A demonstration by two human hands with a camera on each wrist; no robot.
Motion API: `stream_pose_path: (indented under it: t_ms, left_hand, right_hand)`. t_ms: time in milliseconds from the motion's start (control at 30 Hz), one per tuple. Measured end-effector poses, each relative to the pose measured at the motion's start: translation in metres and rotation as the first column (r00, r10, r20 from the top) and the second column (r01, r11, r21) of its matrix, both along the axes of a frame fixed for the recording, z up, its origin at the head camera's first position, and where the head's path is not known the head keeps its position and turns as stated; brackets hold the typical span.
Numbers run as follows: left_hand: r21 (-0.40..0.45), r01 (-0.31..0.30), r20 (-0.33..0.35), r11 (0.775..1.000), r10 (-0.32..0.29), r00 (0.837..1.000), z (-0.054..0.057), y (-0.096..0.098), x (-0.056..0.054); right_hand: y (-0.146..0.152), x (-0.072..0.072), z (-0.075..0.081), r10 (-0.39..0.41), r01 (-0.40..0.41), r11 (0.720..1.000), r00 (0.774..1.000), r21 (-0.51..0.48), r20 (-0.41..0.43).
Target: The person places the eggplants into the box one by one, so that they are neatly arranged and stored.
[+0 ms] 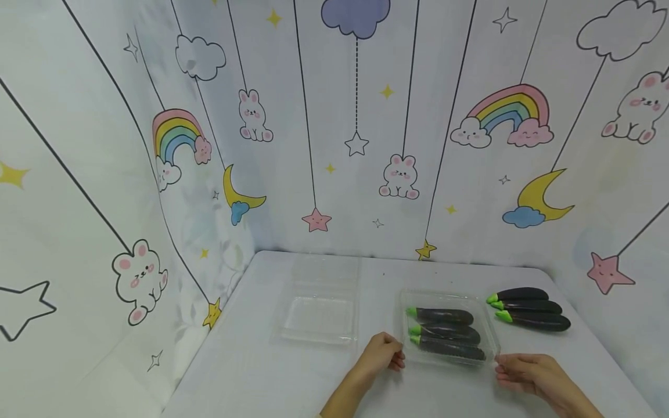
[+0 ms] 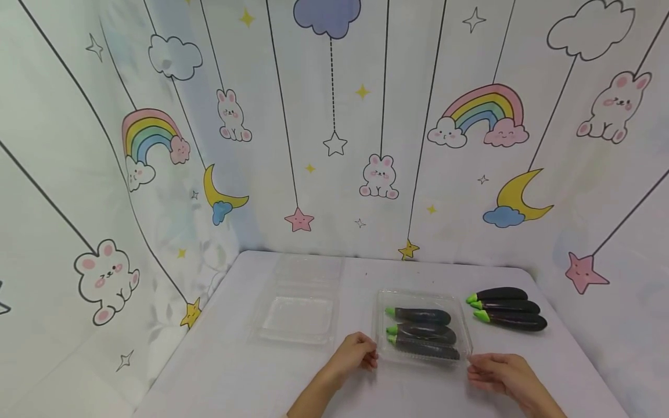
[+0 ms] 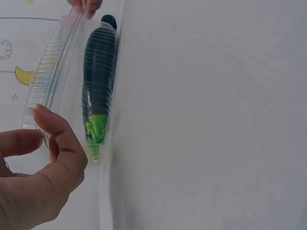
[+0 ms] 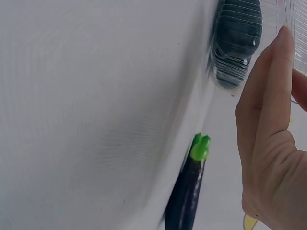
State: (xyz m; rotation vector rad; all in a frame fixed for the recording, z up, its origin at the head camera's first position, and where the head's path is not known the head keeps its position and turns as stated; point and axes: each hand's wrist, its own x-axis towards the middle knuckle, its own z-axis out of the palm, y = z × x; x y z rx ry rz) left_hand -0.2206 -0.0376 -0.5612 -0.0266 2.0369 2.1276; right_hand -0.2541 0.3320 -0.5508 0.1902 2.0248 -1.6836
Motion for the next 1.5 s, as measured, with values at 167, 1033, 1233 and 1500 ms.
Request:
stream_pose_path:
  t_ms: [167,1033,1233,1500]
  left_hand:
    - [0.057,-0.006,0.03,0.998,0.004,1.0,0.001,0.002,0.0]
    - [0.097,-0.051,0.054,0.994,0.046,0.997,-0.001,0.005,-0.002]
    - [0.117,-0.046,0.067,0.992,0.038,0.997,-0.003,0.005,-0.004]
    - [0.128,-0.039,0.079,0.991,0.029,0.996,-0.004,0.004,-0.006]
  right_hand:
    - [0.007,0.002,0.001,0.056,-0.055,0.991,0.998,-0.118,0.003]
    - [-0.005,0.006,-0.001,-0.162,0.162,0.985,0.987,-0.067,-0.005]
    - [-0.001,0.007,-0.002,-0.104,0.105,0.984,0.994,-0.144,0.019]
    - [-0.007,0.003,-0.004,-0.194,0.199,0.965,0.98,-0.17,0.044]
